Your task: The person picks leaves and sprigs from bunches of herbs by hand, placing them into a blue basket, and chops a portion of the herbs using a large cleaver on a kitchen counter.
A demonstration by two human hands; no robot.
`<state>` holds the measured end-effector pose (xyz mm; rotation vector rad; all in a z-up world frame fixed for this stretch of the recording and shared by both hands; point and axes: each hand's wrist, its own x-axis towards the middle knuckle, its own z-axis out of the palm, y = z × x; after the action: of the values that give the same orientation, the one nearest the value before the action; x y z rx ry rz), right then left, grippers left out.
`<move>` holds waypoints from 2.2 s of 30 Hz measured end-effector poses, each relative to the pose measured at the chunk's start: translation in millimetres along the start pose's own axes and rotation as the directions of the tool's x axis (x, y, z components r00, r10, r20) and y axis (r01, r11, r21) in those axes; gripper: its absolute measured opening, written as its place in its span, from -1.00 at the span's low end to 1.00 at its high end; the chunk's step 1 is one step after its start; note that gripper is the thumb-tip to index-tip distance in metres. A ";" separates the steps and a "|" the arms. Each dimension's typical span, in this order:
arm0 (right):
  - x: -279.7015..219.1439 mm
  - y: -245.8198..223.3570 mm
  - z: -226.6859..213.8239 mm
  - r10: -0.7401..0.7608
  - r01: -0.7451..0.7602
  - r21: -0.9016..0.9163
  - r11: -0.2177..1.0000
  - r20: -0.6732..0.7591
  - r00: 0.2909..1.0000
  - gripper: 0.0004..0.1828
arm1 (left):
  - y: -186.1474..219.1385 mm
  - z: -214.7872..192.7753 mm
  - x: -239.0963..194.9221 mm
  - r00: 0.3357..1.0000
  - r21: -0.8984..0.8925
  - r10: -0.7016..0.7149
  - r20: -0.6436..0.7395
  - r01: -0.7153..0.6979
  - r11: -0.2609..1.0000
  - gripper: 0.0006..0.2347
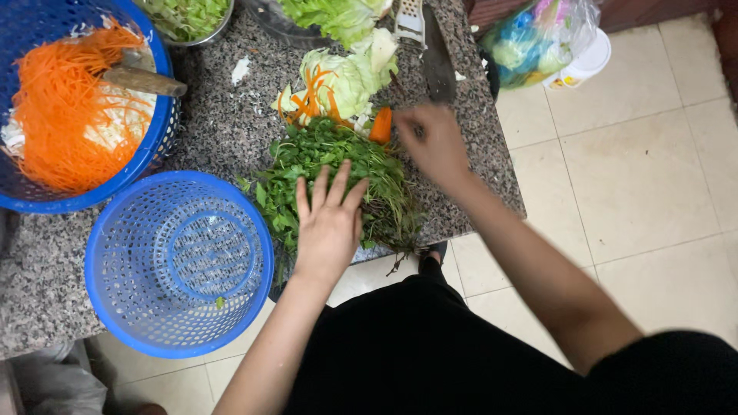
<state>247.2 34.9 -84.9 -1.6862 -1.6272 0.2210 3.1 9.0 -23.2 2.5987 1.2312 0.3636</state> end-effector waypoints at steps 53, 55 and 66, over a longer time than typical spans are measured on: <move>53.9 -46.7 0.8 0.505 -0.678 0.036 0.734 0.639 0.580 -0.23 | -65.0 7.9 22.4 0.996 -0.269 -0.084 0.013 0.085 0.959 -0.55; 50.8 -46.7 3.3 0.426 -0.541 -0.015 0.841 0.635 0.644 -0.22 | -69.1 8.9 29.0 0.988 -0.263 -0.127 0.088 0.146 0.954 -0.48; 6.6 -77.7 -11.1 -0.058 0.084 -0.046 0.995 0.410 0.910 -0.77 | -89.4 33.7 44.8 0.858 -0.726 -0.444 0.260 0.476 0.496 -0.70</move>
<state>194.5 28.0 -26.7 -1.7020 -2.0156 0.5207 -22.9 95.2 -78.2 1.4554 1.3064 0.5686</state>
